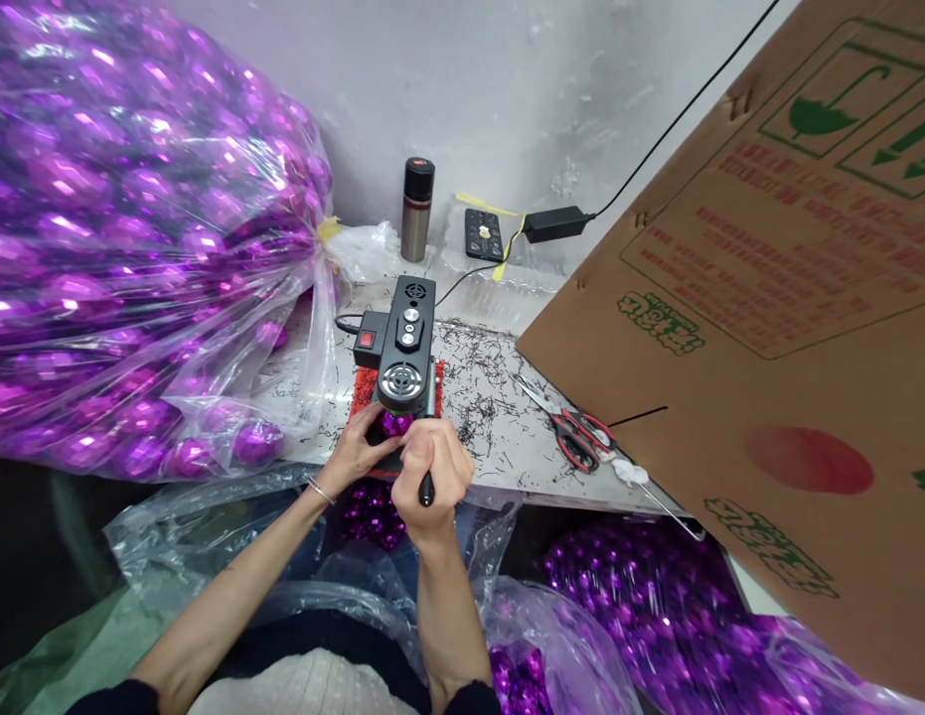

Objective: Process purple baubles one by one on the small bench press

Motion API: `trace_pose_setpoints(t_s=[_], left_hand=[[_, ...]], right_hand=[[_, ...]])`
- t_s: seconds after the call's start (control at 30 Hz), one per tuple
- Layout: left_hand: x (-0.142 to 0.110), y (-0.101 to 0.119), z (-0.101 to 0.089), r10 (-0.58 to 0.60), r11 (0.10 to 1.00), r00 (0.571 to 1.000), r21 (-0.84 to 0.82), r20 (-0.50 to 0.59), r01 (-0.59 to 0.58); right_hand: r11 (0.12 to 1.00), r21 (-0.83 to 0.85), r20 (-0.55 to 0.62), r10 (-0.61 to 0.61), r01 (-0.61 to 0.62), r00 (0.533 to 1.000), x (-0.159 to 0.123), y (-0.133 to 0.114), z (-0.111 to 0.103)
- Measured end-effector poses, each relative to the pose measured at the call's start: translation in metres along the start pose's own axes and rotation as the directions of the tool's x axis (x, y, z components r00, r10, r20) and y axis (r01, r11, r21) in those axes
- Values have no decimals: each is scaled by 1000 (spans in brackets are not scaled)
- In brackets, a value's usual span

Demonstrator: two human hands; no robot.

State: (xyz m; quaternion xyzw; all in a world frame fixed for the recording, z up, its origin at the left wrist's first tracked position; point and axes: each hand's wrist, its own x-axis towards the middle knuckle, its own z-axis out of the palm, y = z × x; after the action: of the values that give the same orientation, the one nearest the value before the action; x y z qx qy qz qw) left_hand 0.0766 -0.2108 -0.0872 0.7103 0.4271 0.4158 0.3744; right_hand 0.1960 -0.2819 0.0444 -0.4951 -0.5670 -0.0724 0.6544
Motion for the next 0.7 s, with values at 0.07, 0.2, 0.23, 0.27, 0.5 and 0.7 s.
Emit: trace_pose_setpoints(t_s=[0.07, 0.2, 0.23, 0.27, 0.5, 0.7], left_hand=[[-2, -4, -1, 1, 1000, 1000, 1, 25, -1], [-1, -9, -7, 16, 1000, 996, 25, 92, -18], [0, -9, -9, 21, 999, 994, 30, 111, -25], [1, -10, -10, 27, 999, 992, 34, 127, -31], [1, -10, -8, 43, 999, 991, 26, 124, -46], [1, -9, -6, 54, 998, 991, 25, 125, -57]], right_hand=[[1000, -1, 3, 0, 0, 1000, 0, 0, 0], [1000, -29, 7, 6, -6, 1000, -2, 1, -1], [999, -34, 6, 5, -5, 1000, -3, 1, -1], [999, -36, 5, 2, -2, 1000, -3, 1, -1], [999, -30, -22, -13, 13, 1000, -16, 8, 2], [999, 30, -85, -27, 29, 996, -39, 23, 12]])
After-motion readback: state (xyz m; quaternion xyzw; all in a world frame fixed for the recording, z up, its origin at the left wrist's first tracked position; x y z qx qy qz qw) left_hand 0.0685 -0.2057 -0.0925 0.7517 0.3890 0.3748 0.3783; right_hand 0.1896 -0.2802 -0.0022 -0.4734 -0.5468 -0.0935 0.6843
